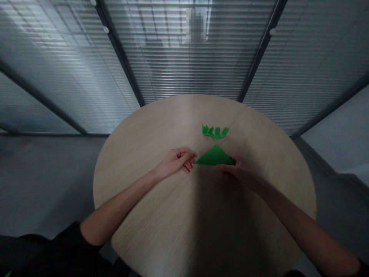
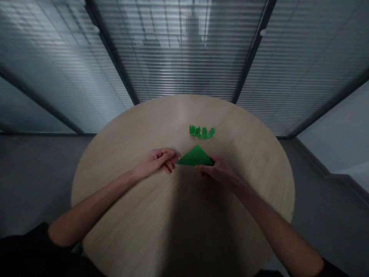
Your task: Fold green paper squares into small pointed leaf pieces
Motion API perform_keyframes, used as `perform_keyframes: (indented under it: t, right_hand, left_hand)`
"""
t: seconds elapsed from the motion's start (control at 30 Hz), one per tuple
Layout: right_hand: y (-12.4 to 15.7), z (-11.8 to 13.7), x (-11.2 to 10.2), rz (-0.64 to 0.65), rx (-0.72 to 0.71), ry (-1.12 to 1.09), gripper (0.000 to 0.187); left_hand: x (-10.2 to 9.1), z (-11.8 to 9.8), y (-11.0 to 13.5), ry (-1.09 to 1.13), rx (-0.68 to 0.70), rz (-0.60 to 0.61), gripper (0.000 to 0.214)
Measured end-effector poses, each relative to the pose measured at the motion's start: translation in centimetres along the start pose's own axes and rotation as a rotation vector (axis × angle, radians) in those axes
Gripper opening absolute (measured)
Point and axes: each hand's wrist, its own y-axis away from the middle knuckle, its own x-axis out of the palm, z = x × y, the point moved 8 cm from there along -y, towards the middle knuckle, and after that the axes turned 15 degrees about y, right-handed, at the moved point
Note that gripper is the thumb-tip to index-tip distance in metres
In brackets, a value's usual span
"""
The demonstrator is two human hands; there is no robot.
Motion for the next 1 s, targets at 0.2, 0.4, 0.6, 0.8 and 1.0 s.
perform_keyframes:
  t: [0.2, 0.4, 0.6, 0.8, 1.0]
  right_hand:
    - [0.7, 1.7, 1.8, 0.106, -0.039, 0.036, 0.032]
    - [0.2, 1.1, 0.7, 0.059, -0.077, -0.006, 0.035]
    - [-0.3, 0.7, -0.3, 0.008, -0.066, -0.076, 0.036]
    - [-0.1, 0.8, 0.0, 0.060, -0.030, -0.132, 0.032]
    - [0.0, 0.9, 0.2, 0.080, -0.032, -0.103, 0.042]
  left_hand:
    - [2.7, 0.2, 1.0, -0.053, 0.046, 0.165, 0.031]
    - [1.2, -0.4, 0.8, -0.073, 0.093, 0.077, 0.026]
    - [0.2, -0.8, 0.7, -0.080, 0.117, 0.005, 0.026]
    - [0.3, -1.0, 0.8, -0.079, 0.124, -0.004, 0.025]
    - [1.0, -1.1, 1.1, -0.063, 0.109, 0.055, 0.025]
